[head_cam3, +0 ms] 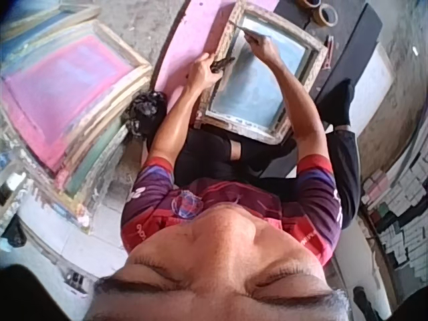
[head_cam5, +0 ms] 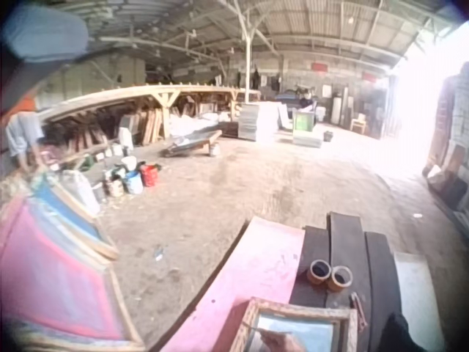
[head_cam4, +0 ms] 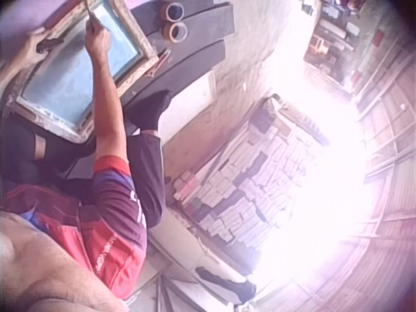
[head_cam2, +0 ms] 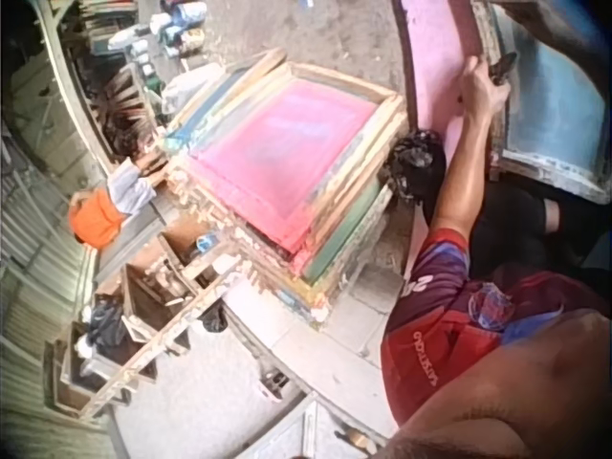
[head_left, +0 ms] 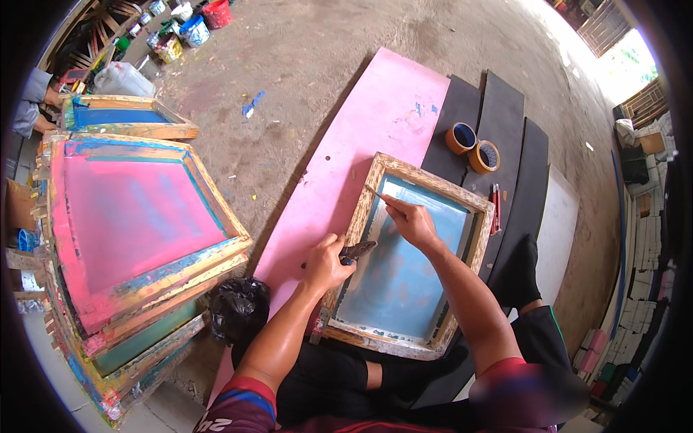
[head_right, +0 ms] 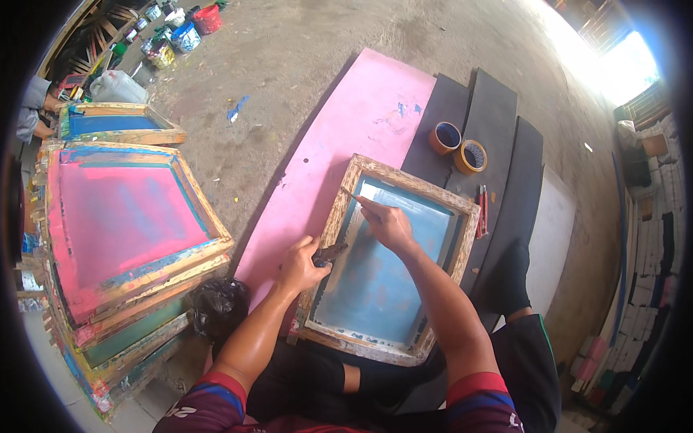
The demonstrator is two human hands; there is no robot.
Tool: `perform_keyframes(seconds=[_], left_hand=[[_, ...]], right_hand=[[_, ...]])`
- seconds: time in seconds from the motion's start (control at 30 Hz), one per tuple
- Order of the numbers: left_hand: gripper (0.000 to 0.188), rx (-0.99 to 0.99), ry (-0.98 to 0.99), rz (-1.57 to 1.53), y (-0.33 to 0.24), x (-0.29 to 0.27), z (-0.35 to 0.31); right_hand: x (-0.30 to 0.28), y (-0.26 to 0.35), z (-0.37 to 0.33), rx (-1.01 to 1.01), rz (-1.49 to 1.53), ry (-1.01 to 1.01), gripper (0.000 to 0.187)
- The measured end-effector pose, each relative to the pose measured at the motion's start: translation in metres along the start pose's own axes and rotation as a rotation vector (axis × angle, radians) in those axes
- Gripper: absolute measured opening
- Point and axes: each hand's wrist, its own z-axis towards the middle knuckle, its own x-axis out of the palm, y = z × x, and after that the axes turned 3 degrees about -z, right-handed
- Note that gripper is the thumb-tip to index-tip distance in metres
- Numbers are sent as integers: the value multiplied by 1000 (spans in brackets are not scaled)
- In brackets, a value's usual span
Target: The person scrapes the surface of a wooden frame with a small metal tool, removing residue or old paint. The person holds the frame steady with the left hand and works methodically along the edges.
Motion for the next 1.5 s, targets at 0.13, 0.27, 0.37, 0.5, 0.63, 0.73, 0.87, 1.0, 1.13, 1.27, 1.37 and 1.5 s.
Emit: perform_keyframes(seconds=[0.13, 0.27, 0.37, 0.5, 0.63, 0.73, 0.87, 1.0, 1.13, 1.27, 1.37, 1.5], left_hand=[[57, -4, -6, 9, 0, -1, -1], [57, 0, 8, 6, 0, 0, 0], [55, 27, -31, -3, 0, 2, 1], [52, 0, -27, -25, 2, 0, -1], [47, 9, -27, -16, 0, -1, 0], [42, 18, -25, -1, -6, -3, 2], [38, 17, -45, 3, -2, -3, -1], [36, 12, -30, -10, -6, -4, 1], [35, 23, -33, 12, -5, -3, 0], [37, 5, -24, -1, -7, -4, 1], [40, 46, -61, -4, -3, -1, 1], [43, 54, -77, 2, 6, 4, -1]], right_hand=[[1, -6, 10, 295, 541, 196, 39], [5, -11, 9, 213, 521, 138, 42], [4, -13, 16, 129, 363, 121, 42], [-44, 25, 34, 581, 686, 414, 43], [-47, 44, 30, 552, 515, 372, 40], [-36, 33, 13, 257, 89, 126, 36], [-30, 47, 0, 133, -217, -68, 35], [-24, 50, -1, 85, -276, -103, 34], [-20, 49, 1, 74, -314, -111, 34], [-19, 54, 1, 81, -345, -118, 31], [-20, 68, 2, 90, -459, -99, 32], [-19, 95, 8, 126, -578, -25, 38]])
